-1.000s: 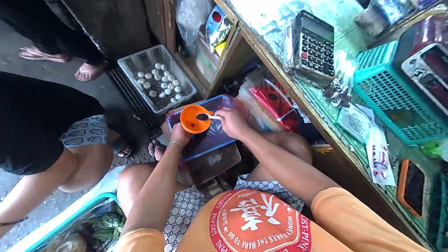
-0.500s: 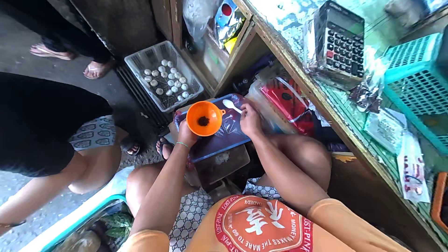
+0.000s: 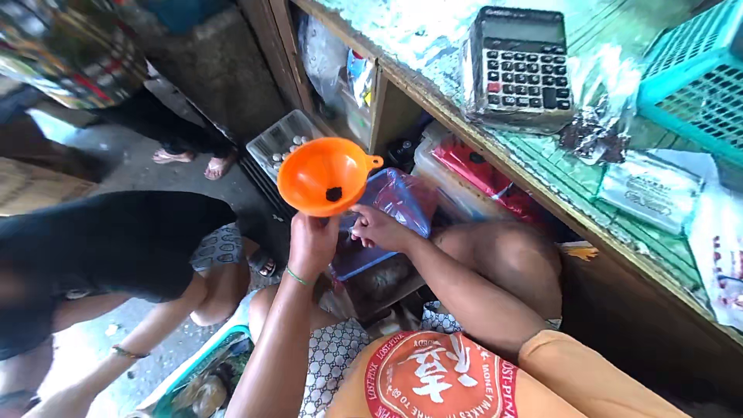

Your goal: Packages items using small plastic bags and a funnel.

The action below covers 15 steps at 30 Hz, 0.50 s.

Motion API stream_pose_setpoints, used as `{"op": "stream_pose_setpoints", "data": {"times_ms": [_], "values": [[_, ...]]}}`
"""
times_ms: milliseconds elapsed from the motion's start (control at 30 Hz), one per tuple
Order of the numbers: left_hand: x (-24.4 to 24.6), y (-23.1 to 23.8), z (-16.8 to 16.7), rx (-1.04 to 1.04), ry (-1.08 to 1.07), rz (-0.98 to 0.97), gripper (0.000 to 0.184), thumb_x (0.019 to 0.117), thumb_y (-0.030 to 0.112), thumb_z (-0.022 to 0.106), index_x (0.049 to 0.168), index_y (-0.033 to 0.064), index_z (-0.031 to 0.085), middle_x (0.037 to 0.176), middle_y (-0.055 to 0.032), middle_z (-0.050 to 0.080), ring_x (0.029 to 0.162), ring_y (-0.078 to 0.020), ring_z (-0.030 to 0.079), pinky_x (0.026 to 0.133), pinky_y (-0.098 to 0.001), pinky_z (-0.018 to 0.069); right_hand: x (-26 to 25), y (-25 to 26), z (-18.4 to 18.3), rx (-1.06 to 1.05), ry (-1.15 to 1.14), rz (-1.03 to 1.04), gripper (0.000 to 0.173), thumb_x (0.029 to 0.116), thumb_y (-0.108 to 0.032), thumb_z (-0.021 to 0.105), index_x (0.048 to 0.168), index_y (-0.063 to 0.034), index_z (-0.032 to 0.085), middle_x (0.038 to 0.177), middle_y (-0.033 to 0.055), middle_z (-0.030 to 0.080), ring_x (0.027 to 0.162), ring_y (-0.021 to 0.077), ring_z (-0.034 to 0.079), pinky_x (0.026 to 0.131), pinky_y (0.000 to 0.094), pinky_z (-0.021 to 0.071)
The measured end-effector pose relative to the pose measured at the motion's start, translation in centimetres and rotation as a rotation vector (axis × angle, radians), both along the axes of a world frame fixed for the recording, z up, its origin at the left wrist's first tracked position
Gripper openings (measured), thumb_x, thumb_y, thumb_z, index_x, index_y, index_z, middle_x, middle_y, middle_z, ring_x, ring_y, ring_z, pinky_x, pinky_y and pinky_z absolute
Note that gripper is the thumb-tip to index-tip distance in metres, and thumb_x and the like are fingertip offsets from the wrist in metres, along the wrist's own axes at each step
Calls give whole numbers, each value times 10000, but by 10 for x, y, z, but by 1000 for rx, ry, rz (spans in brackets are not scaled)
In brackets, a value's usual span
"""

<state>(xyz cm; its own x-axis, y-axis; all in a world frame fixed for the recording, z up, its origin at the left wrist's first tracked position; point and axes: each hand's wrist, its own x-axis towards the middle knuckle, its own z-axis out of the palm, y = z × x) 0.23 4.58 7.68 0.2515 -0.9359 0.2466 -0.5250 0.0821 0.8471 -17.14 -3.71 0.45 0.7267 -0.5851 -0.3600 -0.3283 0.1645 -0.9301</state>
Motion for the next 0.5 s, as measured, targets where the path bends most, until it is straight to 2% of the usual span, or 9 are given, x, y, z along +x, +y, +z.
{"op": "stream_pose_setpoints", "data": {"times_ms": [33,100,167,200,267,367,433,500], "values": [[-2,1,15,-33,16,-3,232,934,136,745,1144,57,687,1022,-36,738,937,-108,718,865,-358,625,2,3,8,12,-34,0,479,1054,-154,516,1524,-113,432,960,86,684,648,119,611,611,280,534],[-6,3,39,-104,93,-12,245,909,76,755,1140,42,681,1024,-44,748,927,-139,732,853,-371,636,2,8,19,4,-91,-31,306,1060,-165,510,1324,-43,604,955,70,697,673,102,624,620,259,537],[-11,8,55,-178,157,-19,301,899,38,755,1183,22,656,1062,-74,744,961,-185,734,870,-402,635,-1,14,29,1,-152,-67,226,1057,-164,520,1140,-26,680,935,44,711,703,84,644,640,245,546],[-12,10,63,-204,174,-21,316,902,30,749,1201,11,647,1088,-91,739,982,-208,731,884,-418,630,-2,17,33,-5,-186,-89,232,1060,-162,515,1104,-23,695,916,33,710,710,77,647,653,240,549],[-14,12,77,-247,180,-3,321,896,23,755,1197,4,644,1094,-96,736,984,-218,728,890,-417,627,-6,19,38,-52,-226,-113,271,1073,-160,477,1093,-9,701,895,37,706,723,79,655,681,246,560],[-18,14,91,-319,198,19,335,887,5,758,1197,12,632,1091,-80,732,986,-206,723,888,-401,622,-12,24,56,-281,-152,-75,334,1095,-193,405,1106,-14,686,900,59,674,781,111,648,769,292,563],[-21,14,99,-346,185,41,347,881,-6,756,1202,13,625,1098,-74,734,1000,-197,722,898,-393,620,-12,20,61,-430,-90,-11,357,1100,-203,389,1119,-11,689,927,100,684,837,175,661,837,366,554],[-26,15,101,-370,144,60,321,884,-11,753,1182,-2,633,1081,-78,736,977,-192,723,891,-385,617,-15,23,65,-489,-100,-26,358,1098,-209,391,1083,-22,695,905,91,684,832,175,660,829,369,551]]}}
